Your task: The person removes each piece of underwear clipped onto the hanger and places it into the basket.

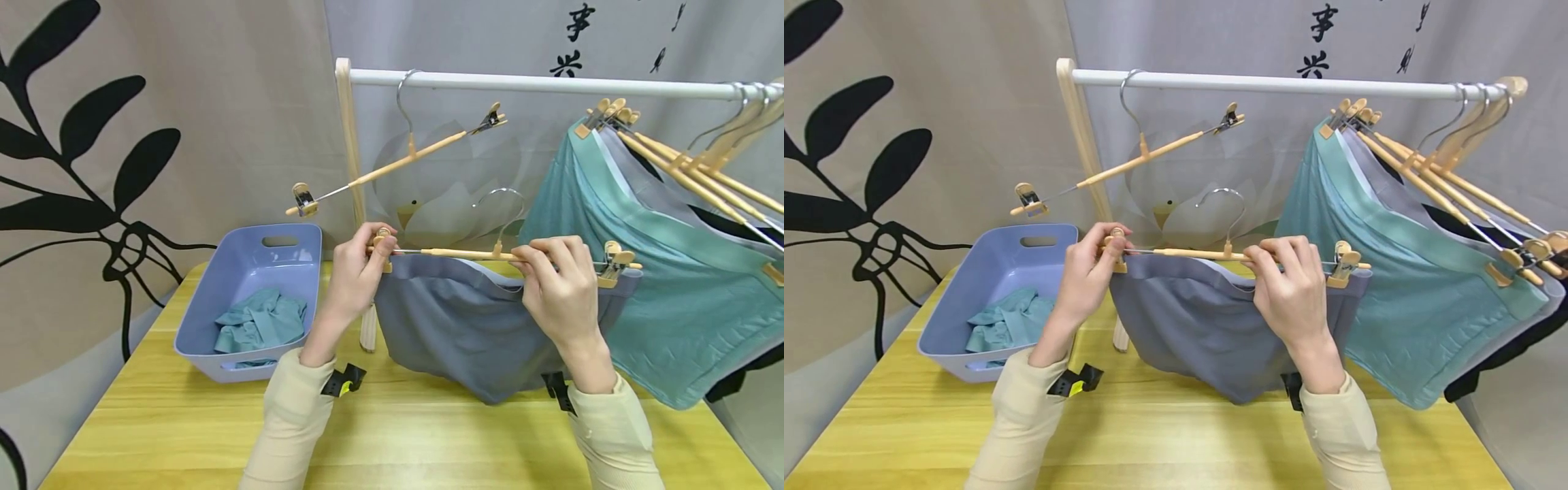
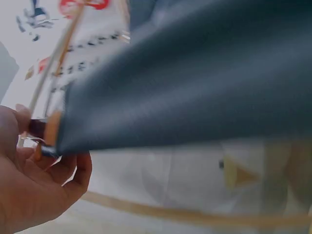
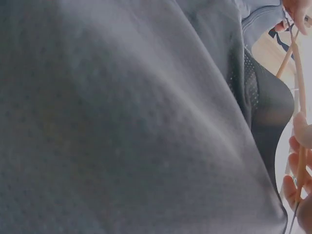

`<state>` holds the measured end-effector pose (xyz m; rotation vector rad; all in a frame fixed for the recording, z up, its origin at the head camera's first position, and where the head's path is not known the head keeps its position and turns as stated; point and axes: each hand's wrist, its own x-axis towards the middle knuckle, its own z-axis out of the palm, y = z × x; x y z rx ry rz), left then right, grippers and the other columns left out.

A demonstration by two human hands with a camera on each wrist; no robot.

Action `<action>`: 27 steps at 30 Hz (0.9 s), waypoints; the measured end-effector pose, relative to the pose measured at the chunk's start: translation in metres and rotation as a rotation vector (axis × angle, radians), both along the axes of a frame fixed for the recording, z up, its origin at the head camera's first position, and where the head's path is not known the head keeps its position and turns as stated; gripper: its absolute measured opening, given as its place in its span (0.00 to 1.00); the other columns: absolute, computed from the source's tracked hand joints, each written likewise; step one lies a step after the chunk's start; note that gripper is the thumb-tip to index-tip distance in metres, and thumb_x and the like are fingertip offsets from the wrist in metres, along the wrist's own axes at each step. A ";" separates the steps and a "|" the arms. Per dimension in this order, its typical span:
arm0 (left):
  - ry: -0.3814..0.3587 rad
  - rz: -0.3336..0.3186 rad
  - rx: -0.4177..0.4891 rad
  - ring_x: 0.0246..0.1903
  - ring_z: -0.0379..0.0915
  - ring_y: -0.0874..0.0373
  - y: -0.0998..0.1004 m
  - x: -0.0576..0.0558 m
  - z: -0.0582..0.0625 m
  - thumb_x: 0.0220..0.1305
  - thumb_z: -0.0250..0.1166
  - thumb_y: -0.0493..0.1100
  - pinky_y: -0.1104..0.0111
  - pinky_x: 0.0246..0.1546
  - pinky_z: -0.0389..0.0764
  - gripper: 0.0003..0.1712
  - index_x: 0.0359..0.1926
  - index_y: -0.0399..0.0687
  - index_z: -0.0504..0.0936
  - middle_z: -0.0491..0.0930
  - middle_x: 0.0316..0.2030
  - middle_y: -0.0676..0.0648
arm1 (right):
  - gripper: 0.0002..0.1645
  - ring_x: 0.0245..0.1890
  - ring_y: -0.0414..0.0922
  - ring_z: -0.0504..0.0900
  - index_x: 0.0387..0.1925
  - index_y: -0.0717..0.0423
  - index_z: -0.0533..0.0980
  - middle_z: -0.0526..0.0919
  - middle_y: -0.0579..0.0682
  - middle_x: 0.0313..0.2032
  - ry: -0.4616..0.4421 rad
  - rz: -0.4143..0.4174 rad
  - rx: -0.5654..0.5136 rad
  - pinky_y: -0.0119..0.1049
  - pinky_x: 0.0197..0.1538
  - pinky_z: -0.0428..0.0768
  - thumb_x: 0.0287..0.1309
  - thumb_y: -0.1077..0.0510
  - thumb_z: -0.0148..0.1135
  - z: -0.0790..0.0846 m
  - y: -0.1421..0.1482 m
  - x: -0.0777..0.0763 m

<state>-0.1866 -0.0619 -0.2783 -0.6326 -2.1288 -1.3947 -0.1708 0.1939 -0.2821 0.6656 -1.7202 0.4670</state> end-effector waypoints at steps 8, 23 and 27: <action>-0.126 -0.032 0.148 0.28 0.82 0.57 -0.002 0.014 0.011 0.60 0.60 0.42 0.74 0.27 0.76 0.10 0.37 0.38 0.77 0.84 0.27 0.39 | 0.05 0.30 0.58 0.72 0.26 0.65 0.80 0.78 0.59 0.27 0.001 0.031 -0.007 0.49 0.34 0.67 0.52 0.65 0.61 -0.001 -0.003 0.000; -0.087 -0.018 0.186 0.22 0.78 0.72 -0.004 0.022 0.015 0.59 0.61 0.40 0.74 0.22 0.74 0.08 0.33 0.37 0.77 0.83 0.24 0.38 | 0.12 0.30 0.58 0.72 0.27 0.66 0.80 0.79 0.60 0.27 0.008 0.042 0.001 0.48 0.35 0.69 0.58 0.61 0.57 -0.001 -0.005 0.001; -0.092 -0.018 0.197 0.22 0.77 0.71 -0.004 0.023 0.015 0.59 0.61 0.39 0.74 0.22 0.73 0.08 0.32 0.37 0.77 0.82 0.23 0.38 | 0.10 0.29 0.58 0.72 0.27 0.65 0.80 0.79 0.59 0.26 0.011 0.046 -0.001 0.48 0.35 0.68 0.56 0.62 0.57 -0.001 -0.006 0.002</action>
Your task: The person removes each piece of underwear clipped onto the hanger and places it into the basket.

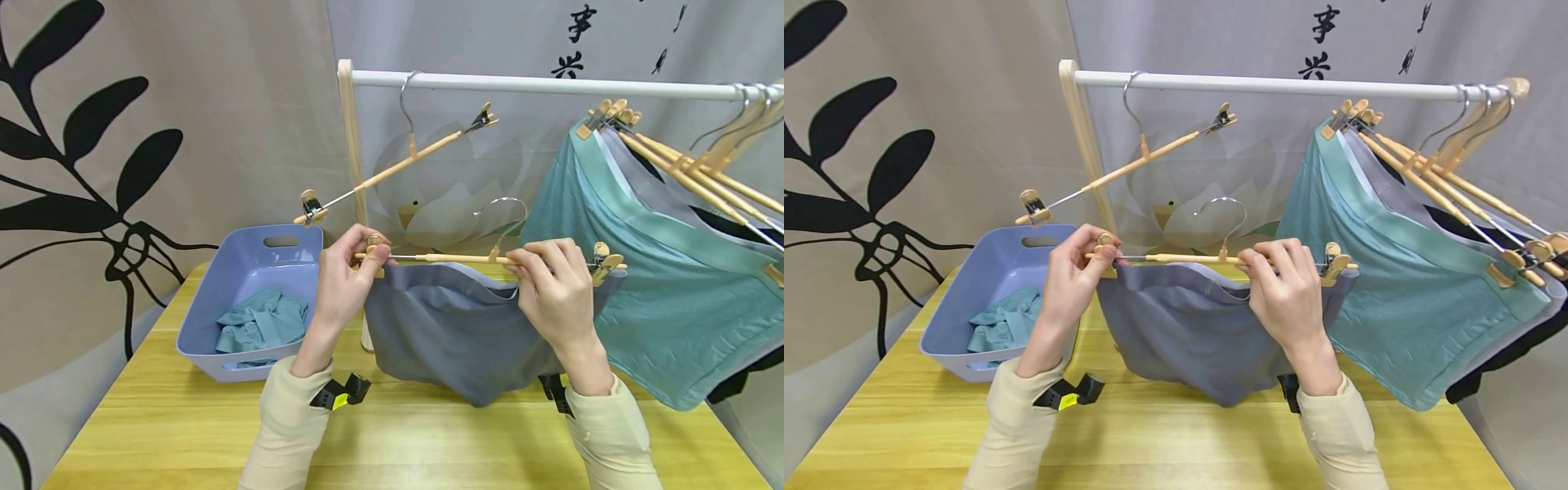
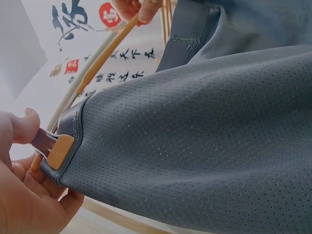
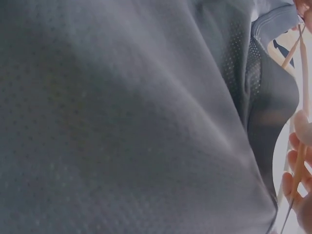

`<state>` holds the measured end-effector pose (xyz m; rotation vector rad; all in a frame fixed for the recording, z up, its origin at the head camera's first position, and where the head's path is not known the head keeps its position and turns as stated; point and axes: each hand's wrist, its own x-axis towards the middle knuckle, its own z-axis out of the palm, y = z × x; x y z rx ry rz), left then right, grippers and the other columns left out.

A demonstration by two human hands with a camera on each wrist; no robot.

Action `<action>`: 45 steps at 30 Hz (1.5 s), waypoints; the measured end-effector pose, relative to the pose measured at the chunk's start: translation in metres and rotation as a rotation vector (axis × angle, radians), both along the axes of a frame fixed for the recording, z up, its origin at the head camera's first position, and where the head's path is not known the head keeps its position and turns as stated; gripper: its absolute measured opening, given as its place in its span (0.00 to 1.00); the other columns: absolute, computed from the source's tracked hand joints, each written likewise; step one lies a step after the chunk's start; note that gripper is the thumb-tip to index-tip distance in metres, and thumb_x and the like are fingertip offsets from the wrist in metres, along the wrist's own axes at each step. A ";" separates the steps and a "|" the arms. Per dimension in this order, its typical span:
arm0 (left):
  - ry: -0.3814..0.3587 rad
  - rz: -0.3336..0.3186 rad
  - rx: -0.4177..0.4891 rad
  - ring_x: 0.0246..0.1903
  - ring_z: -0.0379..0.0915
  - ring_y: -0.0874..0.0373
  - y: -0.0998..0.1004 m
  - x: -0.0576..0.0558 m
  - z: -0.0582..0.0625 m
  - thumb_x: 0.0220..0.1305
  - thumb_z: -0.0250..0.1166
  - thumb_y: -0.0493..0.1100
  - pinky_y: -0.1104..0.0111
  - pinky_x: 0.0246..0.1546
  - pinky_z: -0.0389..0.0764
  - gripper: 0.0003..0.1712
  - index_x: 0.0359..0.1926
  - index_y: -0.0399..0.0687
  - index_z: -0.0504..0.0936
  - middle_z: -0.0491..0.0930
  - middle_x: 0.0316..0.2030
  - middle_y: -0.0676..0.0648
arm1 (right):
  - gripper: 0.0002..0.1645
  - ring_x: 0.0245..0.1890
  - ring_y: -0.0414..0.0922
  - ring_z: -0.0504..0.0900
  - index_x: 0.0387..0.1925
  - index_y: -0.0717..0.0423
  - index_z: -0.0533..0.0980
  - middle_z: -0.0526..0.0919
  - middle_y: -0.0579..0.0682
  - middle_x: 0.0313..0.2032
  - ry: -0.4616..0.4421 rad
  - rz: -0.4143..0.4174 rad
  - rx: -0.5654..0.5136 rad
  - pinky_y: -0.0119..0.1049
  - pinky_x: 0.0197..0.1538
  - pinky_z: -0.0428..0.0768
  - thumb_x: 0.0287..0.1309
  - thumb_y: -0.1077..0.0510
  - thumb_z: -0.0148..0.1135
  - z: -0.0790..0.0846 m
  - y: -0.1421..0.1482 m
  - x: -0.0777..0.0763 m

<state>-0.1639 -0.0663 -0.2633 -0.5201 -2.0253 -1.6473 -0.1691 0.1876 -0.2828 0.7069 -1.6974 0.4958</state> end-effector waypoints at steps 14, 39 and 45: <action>-0.009 0.013 -0.034 0.22 0.77 0.70 -0.002 0.001 0.000 0.59 0.61 0.40 0.74 0.21 0.69 0.07 0.32 0.38 0.78 0.83 0.23 0.39 | 0.02 0.28 0.57 0.72 0.26 0.65 0.79 0.79 0.59 0.26 0.007 -0.004 0.016 0.48 0.32 0.68 0.48 0.68 0.62 0.001 -0.001 0.001; 0.072 0.080 -0.079 0.23 0.81 0.60 -0.004 -0.001 -0.001 0.59 0.61 0.41 0.74 0.23 0.74 0.08 0.28 0.38 0.79 0.83 0.21 0.42 | 0.02 0.28 0.57 0.72 0.26 0.65 0.79 0.79 0.58 0.26 0.003 0.000 0.039 0.47 0.31 0.67 0.48 0.68 0.62 0.000 -0.001 0.001; 0.109 0.082 -0.117 0.23 0.81 0.56 -0.005 -0.001 0.000 0.60 0.59 0.45 0.73 0.19 0.72 0.13 0.27 0.39 0.79 0.83 0.20 0.43 | 0.02 0.28 0.57 0.72 0.26 0.64 0.79 0.79 0.58 0.26 0.005 -0.001 0.042 0.48 0.31 0.67 0.47 0.68 0.62 0.000 -0.001 0.000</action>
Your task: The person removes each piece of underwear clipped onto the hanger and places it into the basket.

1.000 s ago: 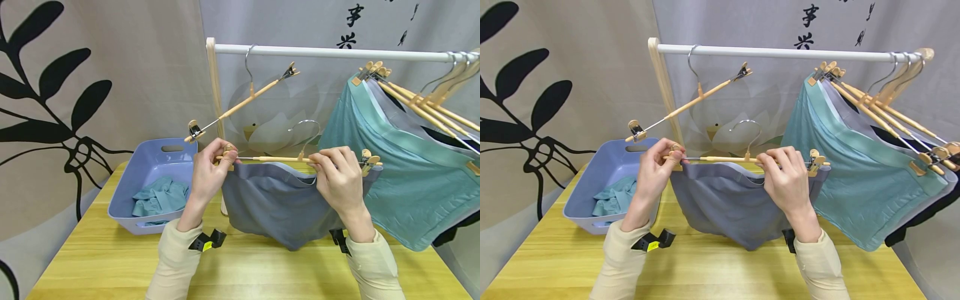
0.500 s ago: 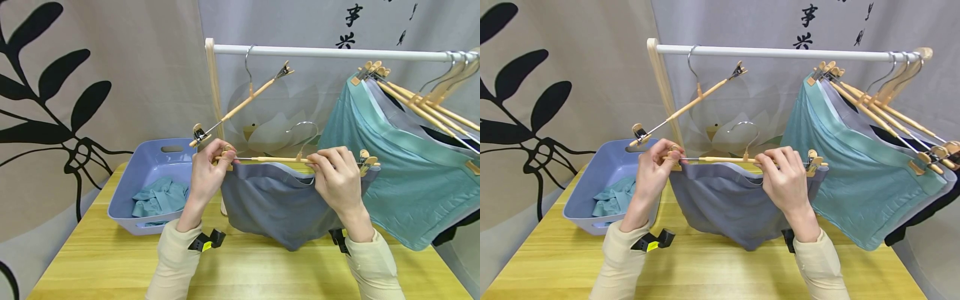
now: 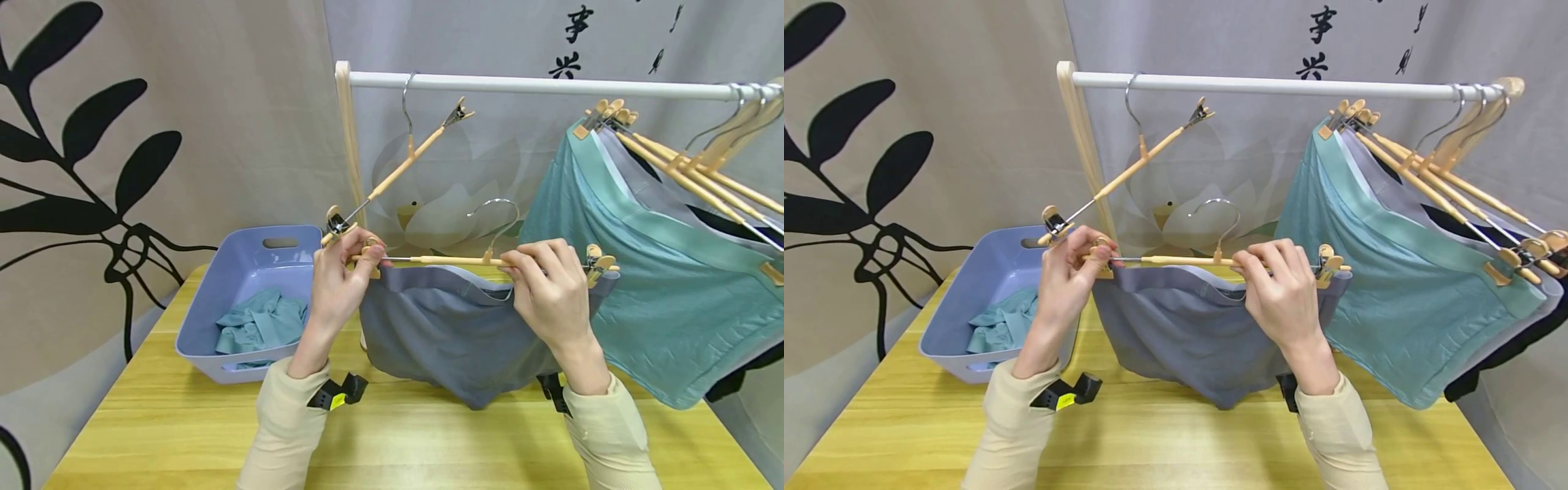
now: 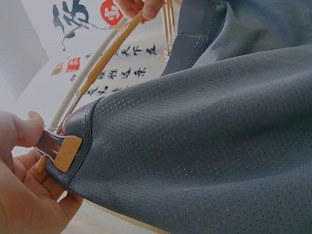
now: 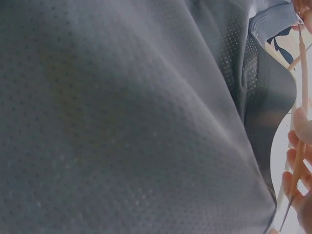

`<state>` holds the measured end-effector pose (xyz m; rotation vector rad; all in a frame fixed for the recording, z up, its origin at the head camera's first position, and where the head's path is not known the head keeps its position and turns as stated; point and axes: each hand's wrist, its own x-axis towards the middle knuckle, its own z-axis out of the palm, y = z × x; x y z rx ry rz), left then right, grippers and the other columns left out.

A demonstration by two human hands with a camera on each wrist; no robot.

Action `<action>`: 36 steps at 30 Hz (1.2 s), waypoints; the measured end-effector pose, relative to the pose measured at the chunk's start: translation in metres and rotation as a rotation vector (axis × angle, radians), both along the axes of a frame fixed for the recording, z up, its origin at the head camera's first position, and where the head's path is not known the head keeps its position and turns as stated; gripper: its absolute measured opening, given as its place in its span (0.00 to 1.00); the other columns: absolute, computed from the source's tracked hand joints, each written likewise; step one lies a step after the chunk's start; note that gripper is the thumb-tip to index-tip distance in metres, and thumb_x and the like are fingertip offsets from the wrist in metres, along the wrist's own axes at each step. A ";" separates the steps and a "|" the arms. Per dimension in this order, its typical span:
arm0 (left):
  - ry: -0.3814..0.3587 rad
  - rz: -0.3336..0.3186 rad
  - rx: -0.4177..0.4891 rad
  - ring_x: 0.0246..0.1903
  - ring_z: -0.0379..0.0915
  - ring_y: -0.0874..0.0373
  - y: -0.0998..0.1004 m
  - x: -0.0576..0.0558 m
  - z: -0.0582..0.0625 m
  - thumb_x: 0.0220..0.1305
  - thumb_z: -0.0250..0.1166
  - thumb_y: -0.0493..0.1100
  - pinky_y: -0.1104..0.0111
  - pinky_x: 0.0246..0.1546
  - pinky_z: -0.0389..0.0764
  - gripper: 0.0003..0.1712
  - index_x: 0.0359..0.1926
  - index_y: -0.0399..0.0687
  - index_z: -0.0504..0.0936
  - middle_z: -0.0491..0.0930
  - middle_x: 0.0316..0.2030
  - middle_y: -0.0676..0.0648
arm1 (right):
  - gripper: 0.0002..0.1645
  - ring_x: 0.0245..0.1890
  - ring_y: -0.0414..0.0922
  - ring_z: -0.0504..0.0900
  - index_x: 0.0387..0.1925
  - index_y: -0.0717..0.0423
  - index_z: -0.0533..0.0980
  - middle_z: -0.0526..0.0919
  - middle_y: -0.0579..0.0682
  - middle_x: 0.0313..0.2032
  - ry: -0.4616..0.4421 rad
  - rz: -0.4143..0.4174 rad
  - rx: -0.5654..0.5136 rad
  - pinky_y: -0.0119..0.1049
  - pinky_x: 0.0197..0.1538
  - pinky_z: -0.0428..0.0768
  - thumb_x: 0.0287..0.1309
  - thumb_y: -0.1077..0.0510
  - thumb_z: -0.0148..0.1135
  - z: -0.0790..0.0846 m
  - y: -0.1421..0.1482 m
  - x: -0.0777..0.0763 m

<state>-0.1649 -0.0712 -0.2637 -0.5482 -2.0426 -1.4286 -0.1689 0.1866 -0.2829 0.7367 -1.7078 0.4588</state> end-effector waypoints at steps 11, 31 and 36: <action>0.056 -0.009 -0.023 0.21 0.80 0.55 -0.001 0.000 0.001 0.61 0.59 0.41 0.75 0.16 0.69 0.12 0.27 0.36 0.79 0.83 0.19 0.43 | 0.02 0.28 0.57 0.72 0.26 0.65 0.79 0.79 0.58 0.26 -0.001 -0.003 0.004 0.48 0.31 0.67 0.46 0.69 0.62 0.000 0.000 0.000; -0.016 -0.034 0.025 0.24 0.82 0.50 -0.002 0.006 0.004 0.59 0.61 0.38 0.74 0.08 0.60 0.08 0.31 0.35 0.80 0.83 0.23 0.39 | 0.06 0.28 0.57 0.72 0.26 0.64 0.79 0.79 0.58 0.25 -0.004 0.001 0.030 0.47 0.29 0.66 0.53 0.65 0.59 -0.001 -0.001 0.001; -0.040 -0.028 -0.002 0.25 0.82 0.51 -0.003 0.007 0.003 0.59 0.61 0.39 0.74 0.19 0.72 0.09 0.33 0.35 0.80 0.83 0.23 0.39 | 0.04 0.28 0.56 0.73 0.26 0.64 0.79 0.79 0.58 0.26 -0.015 0.001 0.037 0.46 0.29 0.66 0.52 0.66 0.59 0.000 0.000 0.001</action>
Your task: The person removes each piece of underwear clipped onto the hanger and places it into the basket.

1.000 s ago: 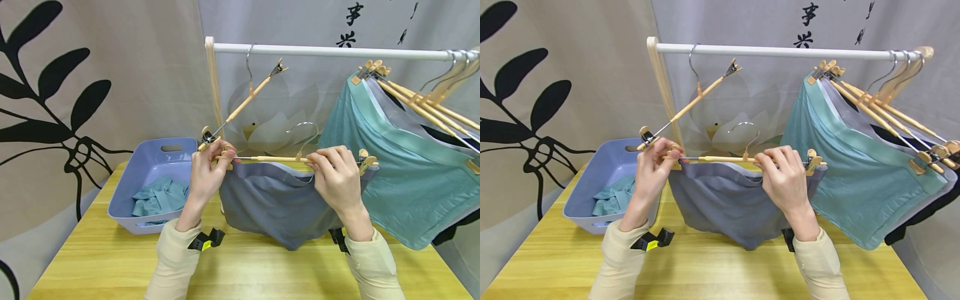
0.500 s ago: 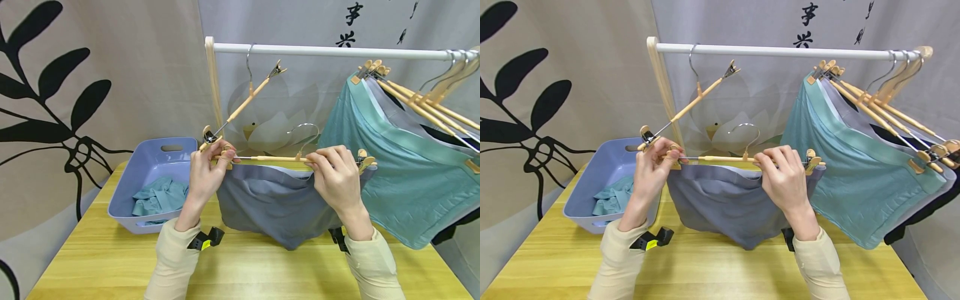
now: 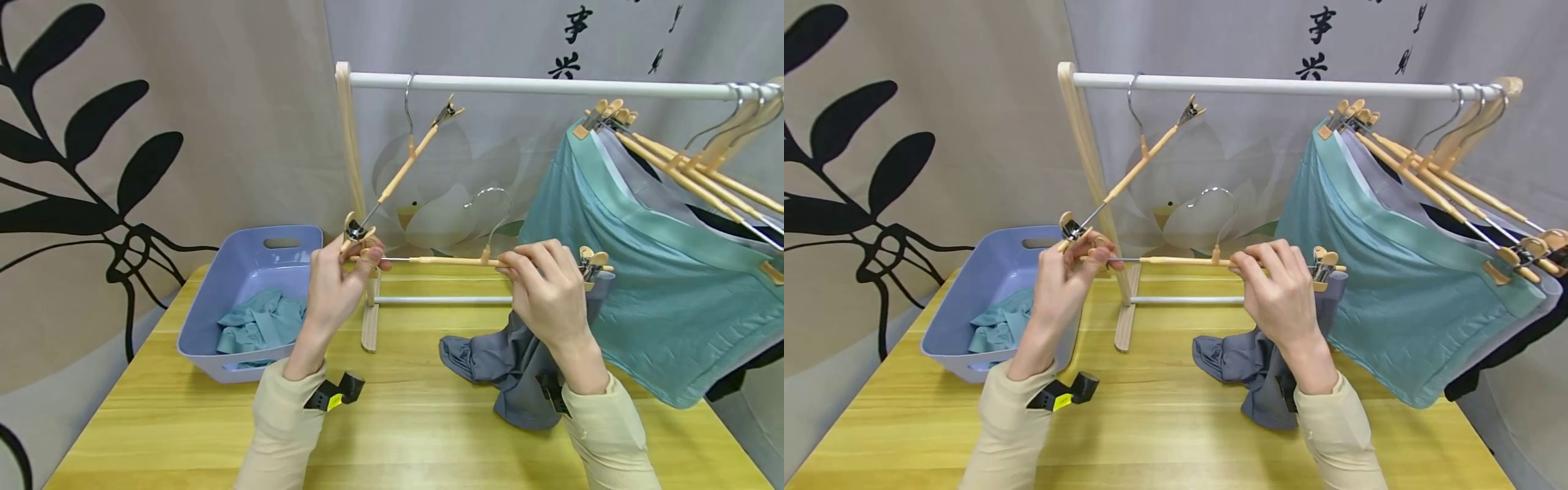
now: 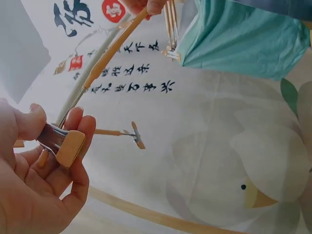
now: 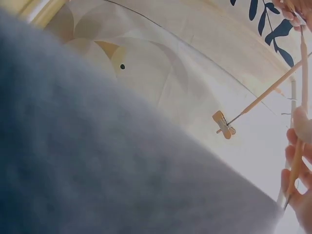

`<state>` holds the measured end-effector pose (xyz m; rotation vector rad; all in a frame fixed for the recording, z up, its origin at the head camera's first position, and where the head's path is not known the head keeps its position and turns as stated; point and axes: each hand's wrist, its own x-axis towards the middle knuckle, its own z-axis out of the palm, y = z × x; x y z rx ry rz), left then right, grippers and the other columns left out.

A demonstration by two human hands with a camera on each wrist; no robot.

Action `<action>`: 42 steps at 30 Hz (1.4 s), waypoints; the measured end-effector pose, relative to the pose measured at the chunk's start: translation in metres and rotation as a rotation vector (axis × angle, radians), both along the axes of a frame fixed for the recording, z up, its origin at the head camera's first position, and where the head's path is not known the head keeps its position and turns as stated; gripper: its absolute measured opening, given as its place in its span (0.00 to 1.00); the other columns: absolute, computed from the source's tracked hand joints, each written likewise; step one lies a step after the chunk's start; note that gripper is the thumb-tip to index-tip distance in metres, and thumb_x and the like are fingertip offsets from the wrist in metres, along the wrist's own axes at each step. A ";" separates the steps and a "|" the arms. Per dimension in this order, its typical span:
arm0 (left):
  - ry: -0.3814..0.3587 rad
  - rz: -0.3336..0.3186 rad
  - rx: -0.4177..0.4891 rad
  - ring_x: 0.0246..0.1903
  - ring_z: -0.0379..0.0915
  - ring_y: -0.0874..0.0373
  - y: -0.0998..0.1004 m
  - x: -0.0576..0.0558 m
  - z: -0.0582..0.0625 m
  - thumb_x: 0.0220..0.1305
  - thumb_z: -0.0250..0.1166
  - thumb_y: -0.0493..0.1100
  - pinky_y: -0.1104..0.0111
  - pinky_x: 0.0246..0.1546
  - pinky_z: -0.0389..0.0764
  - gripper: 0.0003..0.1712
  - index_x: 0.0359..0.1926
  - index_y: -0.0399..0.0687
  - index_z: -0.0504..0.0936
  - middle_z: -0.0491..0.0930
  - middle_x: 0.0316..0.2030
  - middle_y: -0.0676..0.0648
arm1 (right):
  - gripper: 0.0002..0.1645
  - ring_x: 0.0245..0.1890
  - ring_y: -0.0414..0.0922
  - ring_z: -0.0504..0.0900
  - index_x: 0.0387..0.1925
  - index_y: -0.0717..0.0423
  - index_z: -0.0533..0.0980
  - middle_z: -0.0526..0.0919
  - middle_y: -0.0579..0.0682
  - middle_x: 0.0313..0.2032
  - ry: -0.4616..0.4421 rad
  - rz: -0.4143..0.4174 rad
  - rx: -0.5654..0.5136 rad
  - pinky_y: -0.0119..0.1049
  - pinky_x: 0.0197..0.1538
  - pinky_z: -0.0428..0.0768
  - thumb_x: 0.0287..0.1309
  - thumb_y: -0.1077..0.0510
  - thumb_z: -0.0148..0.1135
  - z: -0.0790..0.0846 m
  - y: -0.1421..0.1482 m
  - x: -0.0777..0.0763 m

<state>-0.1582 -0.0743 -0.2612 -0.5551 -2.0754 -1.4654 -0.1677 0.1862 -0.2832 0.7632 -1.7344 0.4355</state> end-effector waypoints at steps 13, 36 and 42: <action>0.233 0.312 -0.205 0.43 0.74 0.44 0.007 -0.009 -0.014 0.64 0.56 0.43 0.57 0.45 0.75 0.15 0.43 0.36 0.81 0.81 0.44 0.39 | 0.05 0.27 0.54 0.72 0.29 0.65 0.79 0.77 0.59 0.27 -0.063 0.008 0.060 0.43 0.31 0.70 0.54 0.68 0.57 -0.006 -0.002 0.001; 0.456 0.196 -0.576 0.32 0.70 0.56 0.040 -0.004 -0.031 0.60 0.59 0.40 0.70 0.31 0.69 0.05 0.33 0.46 0.81 0.76 0.30 0.51 | 0.15 0.28 0.52 0.73 0.29 0.60 0.80 0.79 0.54 0.27 -0.080 -0.065 0.178 0.43 0.31 0.66 0.63 0.55 0.52 -0.010 -0.013 0.006; 0.436 0.183 -0.550 0.32 0.70 0.55 0.039 -0.005 -0.035 0.60 0.59 0.40 0.69 0.30 0.69 0.05 0.31 0.47 0.81 0.76 0.28 0.51 | 0.19 0.33 0.55 0.73 0.31 0.60 0.80 0.80 0.56 0.30 -0.095 -0.078 0.184 0.48 0.36 0.66 0.63 0.51 0.51 -0.005 -0.004 0.019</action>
